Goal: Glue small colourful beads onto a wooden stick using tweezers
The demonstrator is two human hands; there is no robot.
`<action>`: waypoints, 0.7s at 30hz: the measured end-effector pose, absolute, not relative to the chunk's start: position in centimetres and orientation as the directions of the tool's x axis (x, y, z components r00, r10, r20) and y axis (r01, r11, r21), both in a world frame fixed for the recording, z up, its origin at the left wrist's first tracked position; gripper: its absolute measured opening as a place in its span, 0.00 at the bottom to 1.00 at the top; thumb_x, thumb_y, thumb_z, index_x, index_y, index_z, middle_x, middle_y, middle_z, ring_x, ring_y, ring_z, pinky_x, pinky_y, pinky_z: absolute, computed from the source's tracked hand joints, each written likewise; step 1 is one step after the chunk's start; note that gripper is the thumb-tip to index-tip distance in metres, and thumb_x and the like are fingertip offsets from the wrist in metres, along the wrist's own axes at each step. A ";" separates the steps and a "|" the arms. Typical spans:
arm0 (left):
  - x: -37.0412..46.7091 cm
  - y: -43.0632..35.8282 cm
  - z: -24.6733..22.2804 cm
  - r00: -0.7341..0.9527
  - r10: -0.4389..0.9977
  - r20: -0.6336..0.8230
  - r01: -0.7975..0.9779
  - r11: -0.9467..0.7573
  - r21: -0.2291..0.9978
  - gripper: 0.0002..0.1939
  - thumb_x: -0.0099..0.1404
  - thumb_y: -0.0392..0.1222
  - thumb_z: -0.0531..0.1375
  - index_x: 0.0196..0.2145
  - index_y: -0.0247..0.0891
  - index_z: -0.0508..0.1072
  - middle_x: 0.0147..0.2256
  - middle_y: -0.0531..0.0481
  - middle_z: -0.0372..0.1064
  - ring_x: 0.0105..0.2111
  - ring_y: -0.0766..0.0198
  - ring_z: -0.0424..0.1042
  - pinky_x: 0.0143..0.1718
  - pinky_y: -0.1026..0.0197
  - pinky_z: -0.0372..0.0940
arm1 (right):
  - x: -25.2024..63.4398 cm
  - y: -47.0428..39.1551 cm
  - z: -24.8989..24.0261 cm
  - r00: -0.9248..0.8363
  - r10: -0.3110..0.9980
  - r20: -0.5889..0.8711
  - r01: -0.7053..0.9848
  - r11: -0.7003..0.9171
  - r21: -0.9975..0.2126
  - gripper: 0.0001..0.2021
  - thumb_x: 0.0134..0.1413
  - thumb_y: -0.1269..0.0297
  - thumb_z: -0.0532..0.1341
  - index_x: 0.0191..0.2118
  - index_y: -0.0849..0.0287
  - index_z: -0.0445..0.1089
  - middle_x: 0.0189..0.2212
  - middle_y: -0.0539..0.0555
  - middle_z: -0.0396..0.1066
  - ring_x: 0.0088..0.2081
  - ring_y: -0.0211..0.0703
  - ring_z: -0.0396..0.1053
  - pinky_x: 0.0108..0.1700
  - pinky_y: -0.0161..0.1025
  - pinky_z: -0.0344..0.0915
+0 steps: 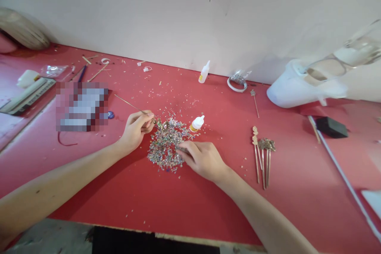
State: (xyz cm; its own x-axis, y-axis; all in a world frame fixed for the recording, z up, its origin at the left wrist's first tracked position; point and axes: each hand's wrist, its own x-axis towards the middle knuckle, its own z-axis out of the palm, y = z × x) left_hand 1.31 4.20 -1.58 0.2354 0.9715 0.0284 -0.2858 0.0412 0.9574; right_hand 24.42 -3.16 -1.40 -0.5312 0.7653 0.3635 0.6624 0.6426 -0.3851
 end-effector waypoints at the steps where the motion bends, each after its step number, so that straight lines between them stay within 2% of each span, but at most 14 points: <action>1: 1.3 4.2 -1.6 0.234 0.972 0.030 -0.296 0.042 0.954 0.21 0.64 0.42 0.57 0.17 0.37 0.56 0.16 0.59 0.43 0.16 0.73 0.42 0.20 0.62 0.37 | 23.9 -3.6 -1.3 -0.553 0.751 0.362 0.643 0.660 -0.387 0.07 0.65 0.62 0.56 0.39 0.59 0.68 0.24 0.49 0.75 0.22 0.33 0.68 0.26 0.31 0.59; 4: 1.4 4.3 -1.5 0.226 0.974 0.028 -0.319 0.046 0.947 0.20 0.63 0.42 0.57 0.17 0.37 0.55 0.16 0.60 0.42 0.16 0.74 0.41 0.20 0.62 0.37 | 22.1 -4.8 -1.2 -0.647 0.658 0.385 0.545 0.753 -0.370 0.05 0.65 0.65 0.57 0.39 0.59 0.68 0.27 0.49 0.75 0.27 0.34 0.72 0.29 0.32 0.61; 6: 1.4 4.3 -1.4 0.224 0.974 0.026 -0.324 0.049 0.945 0.20 0.63 0.42 0.58 0.17 0.37 0.55 0.16 0.60 0.42 0.16 0.74 0.41 0.20 0.62 0.38 | 21.2 -5.1 -1.3 -0.660 0.641 0.391 0.539 0.767 -0.348 0.06 0.65 0.65 0.56 0.38 0.59 0.69 0.26 0.48 0.75 0.27 0.34 0.72 0.29 0.32 0.61; 14: 1.5 4.3 -1.7 0.243 0.970 0.024 -0.311 0.055 0.949 0.20 0.64 0.43 0.57 0.18 0.37 0.56 0.16 0.60 0.42 0.16 0.74 0.41 0.20 0.61 0.36 | 21.5 -3.9 -1.8 -0.465 0.792 0.396 0.755 0.588 -0.289 0.09 0.65 0.64 0.56 0.34 0.59 0.70 0.21 0.47 0.73 0.19 0.31 0.67 0.24 0.32 0.54; 21: 1.5 4.3 -1.6 0.238 0.971 0.036 -0.318 0.043 0.947 0.21 0.64 0.43 0.57 0.18 0.37 0.55 0.17 0.60 0.42 0.16 0.73 0.41 0.20 0.61 0.37 | 22.1 -3.6 -1.9 -0.377 0.818 0.434 0.810 0.519 -0.275 0.10 0.65 0.63 0.57 0.33 0.60 0.70 0.16 0.46 0.69 0.16 0.31 0.65 0.22 0.31 0.53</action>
State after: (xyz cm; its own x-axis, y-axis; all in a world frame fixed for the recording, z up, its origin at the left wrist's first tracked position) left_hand 1.46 4.27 -1.64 0.2377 0.9707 0.0360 -0.3179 0.0427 0.9472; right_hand 22.12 -3.56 -1.88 -0.3767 0.8183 0.4342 0.8097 0.5185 -0.2747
